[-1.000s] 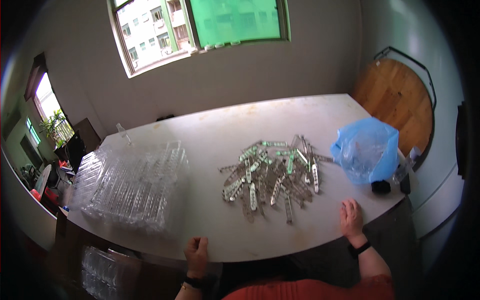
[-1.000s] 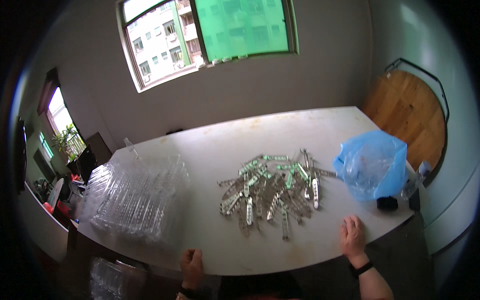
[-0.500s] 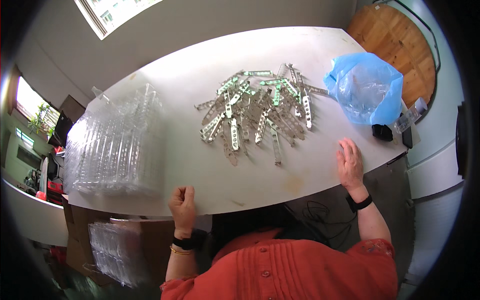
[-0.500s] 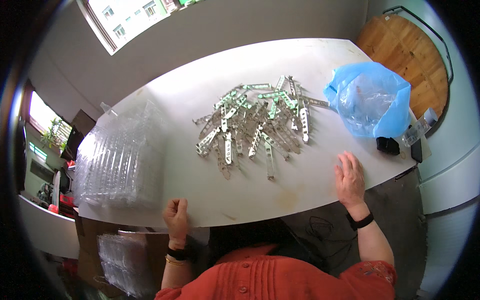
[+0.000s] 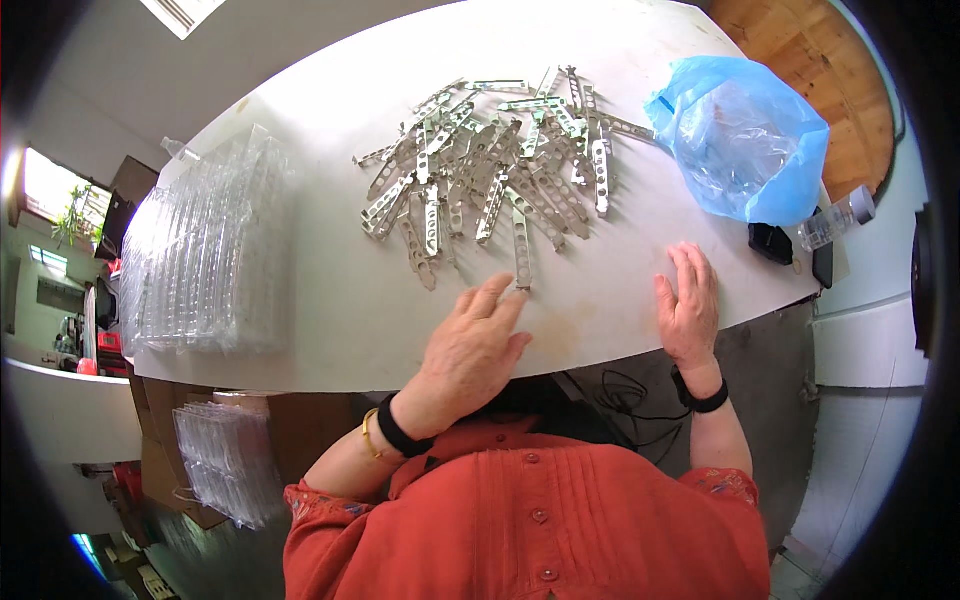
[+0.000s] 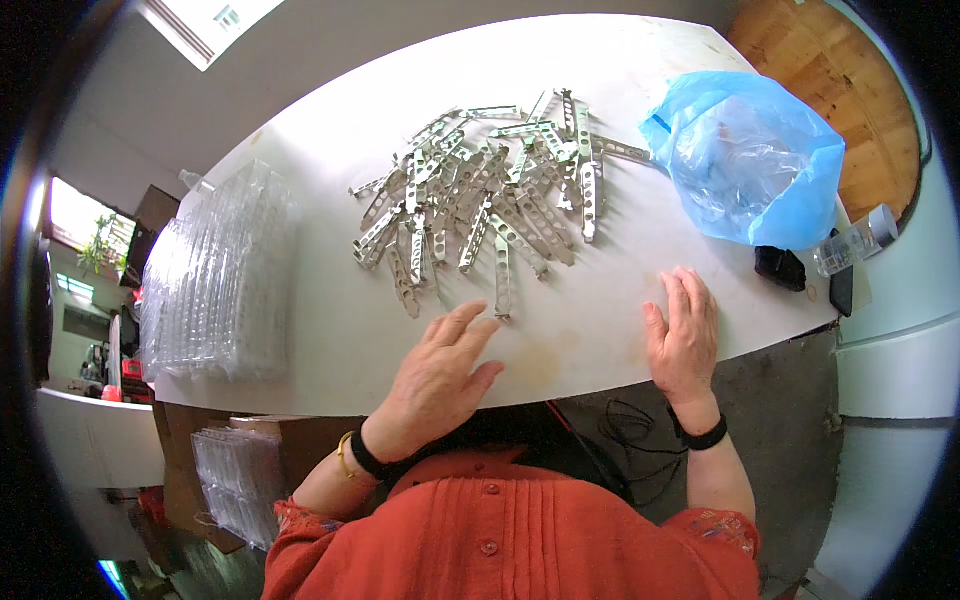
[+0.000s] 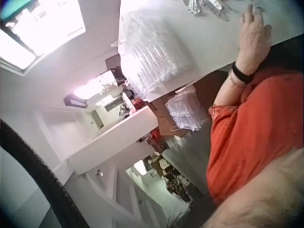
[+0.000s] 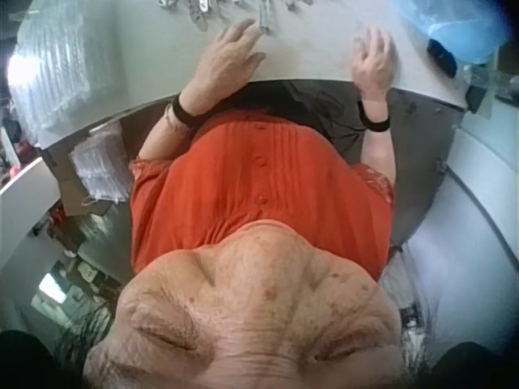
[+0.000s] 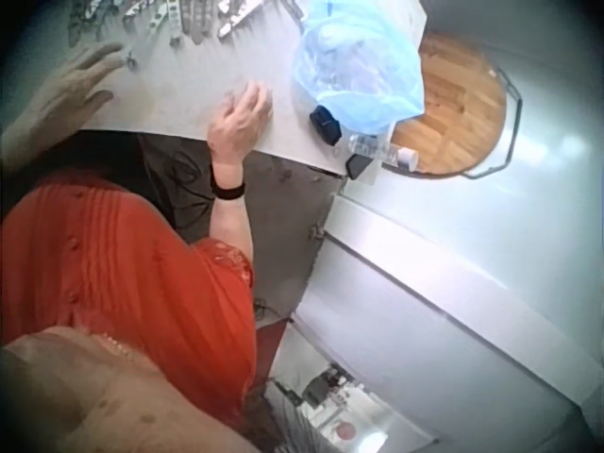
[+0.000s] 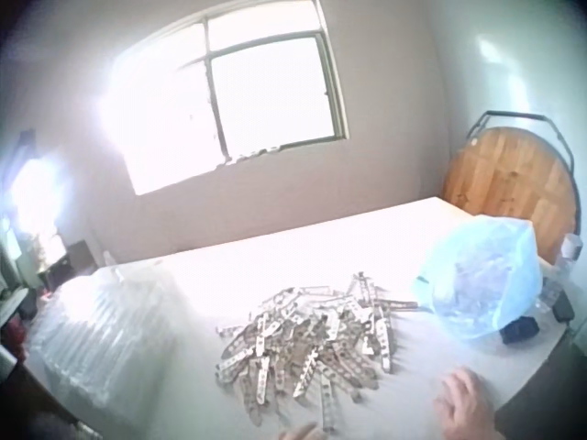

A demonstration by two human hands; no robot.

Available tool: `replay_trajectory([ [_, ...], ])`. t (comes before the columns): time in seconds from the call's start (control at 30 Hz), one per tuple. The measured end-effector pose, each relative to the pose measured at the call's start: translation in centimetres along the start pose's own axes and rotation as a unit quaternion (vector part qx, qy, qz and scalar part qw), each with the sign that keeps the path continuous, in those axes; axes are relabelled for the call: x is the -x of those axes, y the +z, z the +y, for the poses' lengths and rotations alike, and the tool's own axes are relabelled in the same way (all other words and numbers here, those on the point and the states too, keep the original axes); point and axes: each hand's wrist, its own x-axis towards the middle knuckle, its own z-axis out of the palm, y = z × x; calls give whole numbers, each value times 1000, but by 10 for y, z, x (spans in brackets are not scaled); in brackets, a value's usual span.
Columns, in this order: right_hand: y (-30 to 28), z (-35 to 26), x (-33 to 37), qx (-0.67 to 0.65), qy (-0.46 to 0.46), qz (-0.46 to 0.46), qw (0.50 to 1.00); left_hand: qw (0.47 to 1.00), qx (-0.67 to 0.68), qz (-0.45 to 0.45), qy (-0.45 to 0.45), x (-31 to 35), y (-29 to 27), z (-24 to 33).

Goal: Pick up metal brackets from a pile on the table and align or pair them together for inspection or packaging.

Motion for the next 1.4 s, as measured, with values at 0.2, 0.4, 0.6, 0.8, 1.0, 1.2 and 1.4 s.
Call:
replay_trajectory([
  [0.2,-4,-4,-2,1,-3,-19,1000,999,-37,-28,26,-15,30,-3],
  [0.4,-6,-4,-6,-14,0,-30,999,997,-42,-64,-7,-11,19,-20],
  [0.6,-7,-2,-8,-24,10,-34,999,992,-98,51,-64,-15,-3,-46],
  [0.8,-8,-5,-8,-23,11,-38,999,980,-150,-8,-133,-13,0,-61],
  [1.0,-4,-1,-4,-21,4,-39,999,987,-103,10,-119,10,-10,-47],
  [1.2,-2,0,-4,4,-1,-36,999,992,-38,38,-115,32,-11,-46],
  [1.4,0,-4,-3,4,3,-35,999,989,-44,110,-90,39,-4,-66],
])
